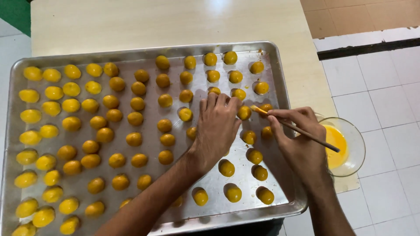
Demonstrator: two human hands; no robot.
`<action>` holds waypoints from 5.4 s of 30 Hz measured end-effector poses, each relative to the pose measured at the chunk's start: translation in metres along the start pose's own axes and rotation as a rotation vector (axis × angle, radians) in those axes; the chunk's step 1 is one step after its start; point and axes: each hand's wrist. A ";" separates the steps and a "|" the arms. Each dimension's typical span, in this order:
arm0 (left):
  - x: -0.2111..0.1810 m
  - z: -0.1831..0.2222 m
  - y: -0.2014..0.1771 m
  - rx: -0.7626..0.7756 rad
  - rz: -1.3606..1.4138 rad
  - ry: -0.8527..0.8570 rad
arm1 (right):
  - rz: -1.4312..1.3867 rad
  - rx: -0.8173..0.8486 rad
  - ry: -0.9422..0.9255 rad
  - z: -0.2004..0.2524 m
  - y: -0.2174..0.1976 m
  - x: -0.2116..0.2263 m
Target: Applying egg wash to small round pastries on a baking tray using a pastry brush.
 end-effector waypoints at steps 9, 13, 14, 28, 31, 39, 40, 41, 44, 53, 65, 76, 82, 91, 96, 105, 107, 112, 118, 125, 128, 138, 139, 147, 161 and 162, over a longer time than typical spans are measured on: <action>0.006 -0.002 0.005 -0.043 -0.055 0.162 | -0.008 0.049 -0.035 0.013 0.000 -0.017; 0.007 -0.004 0.004 -0.055 -0.097 0.194 | -0.043 0.021 -0.068 0.009 -0.002 -0.004; 0.009 -0.004 0.013 -0.045 -0.088 0.180 | -0.060 0.026 -0.072 0.010 0.000 -0.003; 0.016 -0.004 0.000 0.034 -0.079 0.036 | -0.094 0.046 -0.129 0.009 -0.003 0.000; 0.016 -0.002 -0.006 0.030 -0.070 0.018 | -0.099 0.105 -0.162 0.009 0.000 0.008; 0.019 0.019 -0.036 0.041 0.129 -0.032 | -0.021 0.250 -0.093 0.005 -0.010 0.013; 0.019 0.016 -0.030 0.041 0.131 -0.040 | -0.020 0.258 -0.095 0.004 -0.006 0.013; 0.019 0.014 -0.024 0.039 0.152 -0.017 | -0.044 0.244 -0.085 0.003 -0.003 0.013; 0.013 0.006 -0.024 -0.018 0.129 0.033 | -0.078 0.225 -0.055 0.003 0.005 0.015; 0.006 -0.036 0.012 0.122 -0.236 0.286 | -0.005 0.168 0.033 0.011 -0.001 0.017; 0.005 -0.058 0.025 0.205 -0.333 0.360 | -0.025 0.213 -0.077 0.011 0.003 0.008; 0.010 -0.056 0.022 0.238 -0.346 0.408 | 0.061 0.157 -0.157 0.015 -0.003 0.007; 0.006 -0.048 0.013 -0.490 -0.181 0.375 | -0.007 0.152 -0.160 0.013 0.005 0.000; 0.006 -0.045 0.005 -0.482 -0.196 0.342 | 0.080 0.131 -0.161 0.018 -0.003 -0.008; 0.009 -0.054 0.022 0.312 -0.297 0.405 | 0.028 0.265 -0.175 0.021 0.000 -0.005; 0.010 -0.036 -0.023 0.242 -0.069 0.250 | -0.052 0.189 -0.075 0.019 -0.005 0.004; 0.014 -0.028 -0.036 0.188 -0.184 0.283 | -0.055 0.154 -0.043 0.022 -0.016 0.011; 0.013 -0.016 -0.038 0.044 -0.222 0.293 | -0.024 -0.065 0.087 0.042 -0.063 0.011; 0.017 0.010 -0.027 -0.018 -0.173 0.238 | 0.134 -0.226 0.366 0.059 -0.102 -0.019; 0.014 0.023 -0.029 0.142 0.033 0.093 | 0.182 -0.150 0.524 0.064 -0.103 -0.026; 0.011 0.037 -0.035 0.137 0.107 0.030 | 0.157 -0.218 0.453 0.068 -0.106 -0.021; -0.026 0.085 -0.068 0.029 0.355 -0.111 | 0.099 -0.297 0.348 0.074 -0.102 -0.019; -0.030 0.086 -0.070 0.026 0.355 -0.112 | 0.100 -0.297 0.345 0.074 -0.101 -0.017; -0.057 0.113 -0.075 -0.189 0.601 -0.121 | 0.081 -0.400 0.153 0.083 -0.096 -0.033; -0.054 0.126 -0.056 -0.168 0.677 -0.117 | -0.116 -0.139 0.008 0.031 -0.040 0.015; -0.051 0.125 -0.054 -0.117 0.626 -0.116 | -0.114 -0.052 -0.013 0.024 -0.029 0.021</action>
Point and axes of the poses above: each hand's wrist, its own z-axis away from the middle knuckle, its own y-axis out of the palm, x = y × z, and after that the axes turned 9 degrees about -z, right-handed
